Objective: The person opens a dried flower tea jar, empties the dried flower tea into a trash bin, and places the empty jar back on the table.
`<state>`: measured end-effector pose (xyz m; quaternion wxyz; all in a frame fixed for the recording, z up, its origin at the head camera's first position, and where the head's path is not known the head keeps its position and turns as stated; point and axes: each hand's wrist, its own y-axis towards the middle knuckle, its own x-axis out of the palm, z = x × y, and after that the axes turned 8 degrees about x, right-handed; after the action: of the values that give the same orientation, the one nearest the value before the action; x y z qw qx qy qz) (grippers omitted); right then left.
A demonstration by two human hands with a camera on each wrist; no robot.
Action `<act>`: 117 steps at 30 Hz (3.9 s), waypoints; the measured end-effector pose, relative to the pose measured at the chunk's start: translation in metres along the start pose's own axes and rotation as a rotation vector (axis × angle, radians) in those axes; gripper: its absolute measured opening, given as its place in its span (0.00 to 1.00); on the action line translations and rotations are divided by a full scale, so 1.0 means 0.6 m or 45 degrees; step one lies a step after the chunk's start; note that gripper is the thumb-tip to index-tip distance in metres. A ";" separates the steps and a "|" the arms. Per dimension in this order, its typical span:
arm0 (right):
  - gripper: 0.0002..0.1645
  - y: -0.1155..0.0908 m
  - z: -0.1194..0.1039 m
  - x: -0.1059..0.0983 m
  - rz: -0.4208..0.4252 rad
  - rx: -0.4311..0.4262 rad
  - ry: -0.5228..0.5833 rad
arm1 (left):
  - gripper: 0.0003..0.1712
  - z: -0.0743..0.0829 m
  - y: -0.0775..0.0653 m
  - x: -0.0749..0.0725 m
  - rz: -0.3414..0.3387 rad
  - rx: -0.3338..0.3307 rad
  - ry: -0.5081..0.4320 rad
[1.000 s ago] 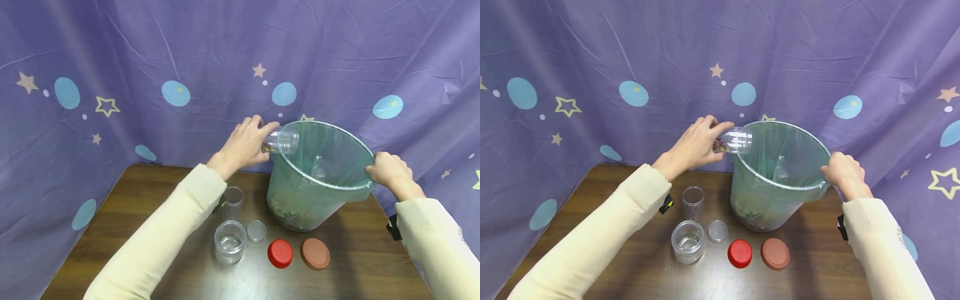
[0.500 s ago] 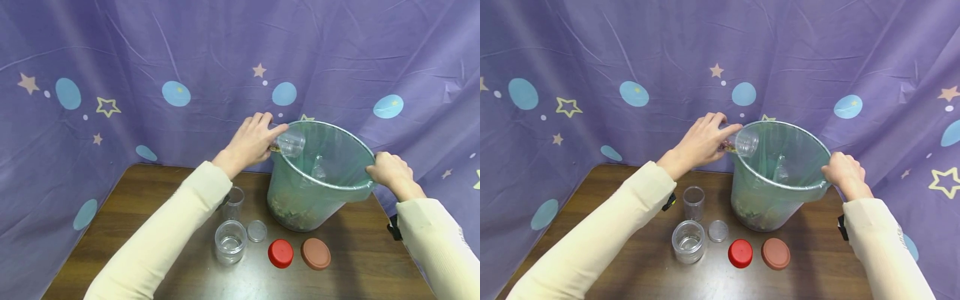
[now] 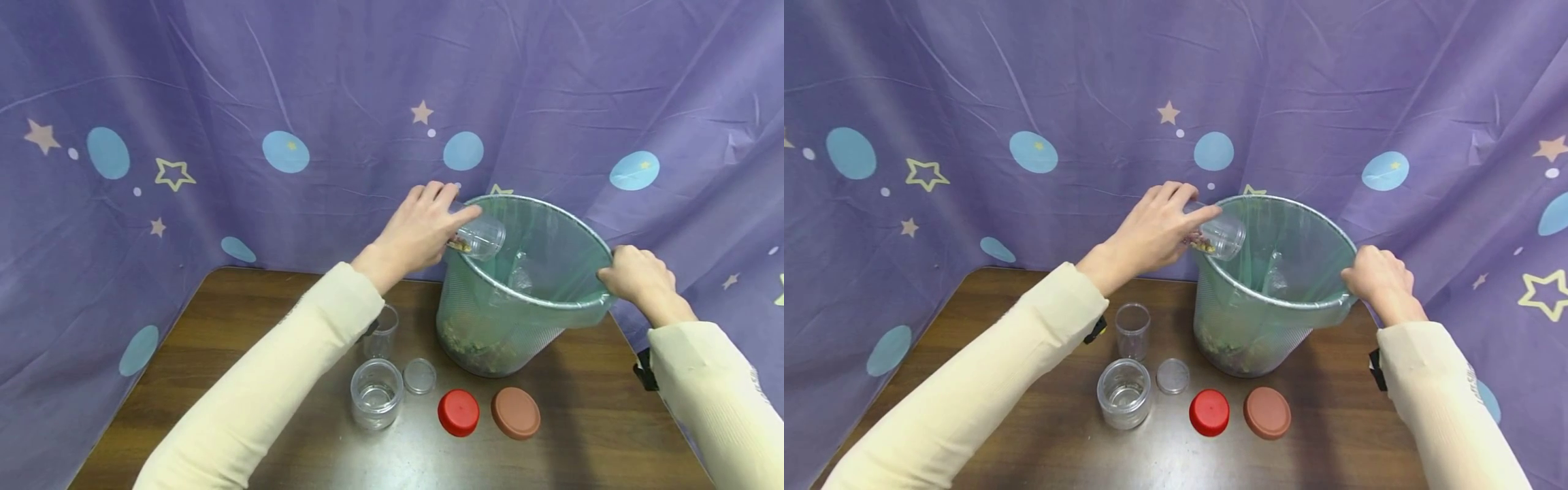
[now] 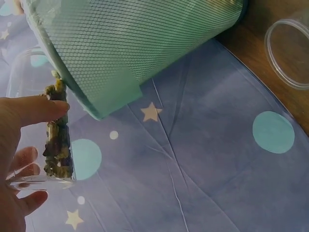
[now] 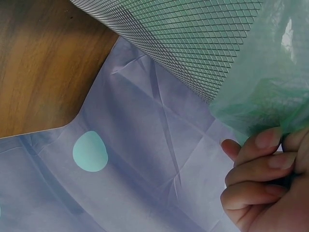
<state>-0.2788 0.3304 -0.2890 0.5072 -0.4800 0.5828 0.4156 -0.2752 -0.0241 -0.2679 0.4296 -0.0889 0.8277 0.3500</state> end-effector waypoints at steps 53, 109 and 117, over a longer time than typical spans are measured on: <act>0.15 0.002 0.001 0.001 -0.010 0.015 0.002 | 0.40 -0.020 -0.020 0.002 -0.113 -0.202 -0.506; 0.14 0.000 -0.003 0.000 0.006 0.012 -0.001 | 0.31 0.007 0.011 -0.008 -0.048 0.073 -0.149; 0.14 -0.003 0.000 0.003 -0.011 0.015 -0.003 | 0.37 0.006 0.001 -0.003 -0.154 -0.118 -0.388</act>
<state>-0.2769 0.3299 -0.2910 0.5124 -0.4789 0.5827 0.4105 -0.2718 -0.0213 -0.2676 0.5659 -0.1041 0.7290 0.3708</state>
